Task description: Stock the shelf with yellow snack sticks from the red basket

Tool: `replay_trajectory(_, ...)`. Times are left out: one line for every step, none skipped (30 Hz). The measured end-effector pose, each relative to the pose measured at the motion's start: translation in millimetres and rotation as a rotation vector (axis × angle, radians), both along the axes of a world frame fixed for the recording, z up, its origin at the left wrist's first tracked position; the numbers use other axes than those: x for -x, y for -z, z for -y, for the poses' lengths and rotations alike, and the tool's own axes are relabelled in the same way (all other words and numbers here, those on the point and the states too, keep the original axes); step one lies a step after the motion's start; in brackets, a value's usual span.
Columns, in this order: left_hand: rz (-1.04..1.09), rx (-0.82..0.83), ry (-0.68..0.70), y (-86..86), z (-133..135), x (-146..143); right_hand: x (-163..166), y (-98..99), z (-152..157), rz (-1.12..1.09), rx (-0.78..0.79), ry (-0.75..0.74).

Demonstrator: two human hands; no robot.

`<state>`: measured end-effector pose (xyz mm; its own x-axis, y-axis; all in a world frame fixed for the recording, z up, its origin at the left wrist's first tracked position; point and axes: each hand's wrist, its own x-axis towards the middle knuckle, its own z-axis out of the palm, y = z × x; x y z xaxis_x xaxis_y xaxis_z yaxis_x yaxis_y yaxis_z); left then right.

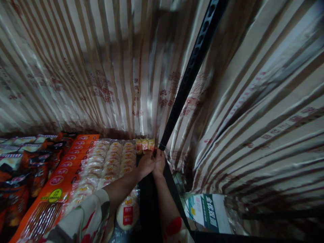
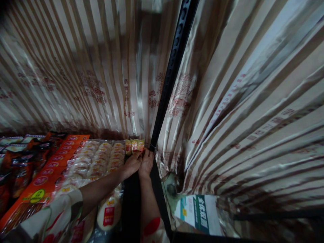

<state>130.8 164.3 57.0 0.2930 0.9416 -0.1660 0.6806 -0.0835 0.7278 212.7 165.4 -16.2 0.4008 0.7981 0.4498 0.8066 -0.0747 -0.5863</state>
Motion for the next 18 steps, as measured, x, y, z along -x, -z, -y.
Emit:
replay_trajectory(-0.001, 0.000, 0.002, -1.2, 0.8, 0.3, 0.0, 0.2, 0.1, -0.002, -0.007, -0.002)
replay_trajectory(-0.002, 0.000, 0.004, -2.1, 1.3, 0.6, 0.0, 0.3, 0.3, -0.003, -0.016, -0.005)
replay_trajectory(-0.002, 0.001, 0.007, -2.5, 1.6, 0.9, 0.0, 0.4, 0.5, -0.004, -0.025, -0.009)
replay_trajectory(-0.002, 0.001, 0.011, -2.6, 1.8, 1.1, 0.1, 0.4, 0.7, -0.004, -0.036, -0.014)
replay_trajectory(-0.002, 0.001, 0.016, -2.4, 1.8, 1.3, 0.1, 0.3, 0.9, -0.006, -0.047, -0.019)
replay_trajectory(-0.002, 0.002, 0.021, -2.0, 1.8, 1.6, 0.2, 0.1, 1.2, -0.007, -0.059, -0.025)
replay_trajectory(-0.001, 0.000, 0.026, -1.5, 1.8, 1.8, 0.3, -0.3, 1.6, -0.008, -0.070, -0.031)
replay_trajectory(-0.001, -0.002, 0.030, -1.1, 1.8, 1.9, 0.4, -0.9, 1.9, -0.010, -0.079, -0.035)
replay_trajectory(0.000, -0.004, 0.032, -0.8, 1.8, 2.0, 0.5, -1.7, 2.3, -0.011, -0.086, -0.039)
replay_trajectory(0.000, -0.007, 0.032, -0.9, 2.0, 1.9, 0.6, -2.7, 2.7, -0.012, -0.092, -0.042)
replay_trajectory(0.000, -0.008, 0.030, -1.3, 2.4, 1.8, 0.7, -3.8, 3.1, -0.012, -0.096, -0.041)
replay_trajectory(0.001, -0.009, 0.027, -2.0, 2.9, 1.6, 0.7, -5.0, 3.6, -0.012, -0.100, -0.036)
replay_trajectory(0.002, -0.009, 0.024, -3.0, 3.7, 1.3, 0.6, -6.1, 4.2, -0.012, -0.103, -0.031)
replay_trajectory(0.004, -0.009, 0.021, -4.2, 4.7, 0.9, 0.4, -7.2, 4.9, -0.011, -0.104, -0.026)
replay_trajectory(0.007, -0.010, 0.019, -5.4, 5.9, 0.4, 0.2, -8.2, 5.8, -0.012, -0.104, -0.023)
replay_trajectory(0.011, -0.008, 0.018, -6.5, 7.4, -0.1, -0.1, -9.0, 7.0, -0.015, -0.105, -0.023)
replay_trajectory(0.015, -0.005, 0.017, -7.5, 9.1, -0.5, -0.4, -9.7, 8.6, -0.020, -0.106, -0.029)
replay_trajectory(0.019, -0.001, 0.015, -8.2, 11.0, -0.9, -0.6, -10.2, 10.5, -0.026, -0.110, -0.036)
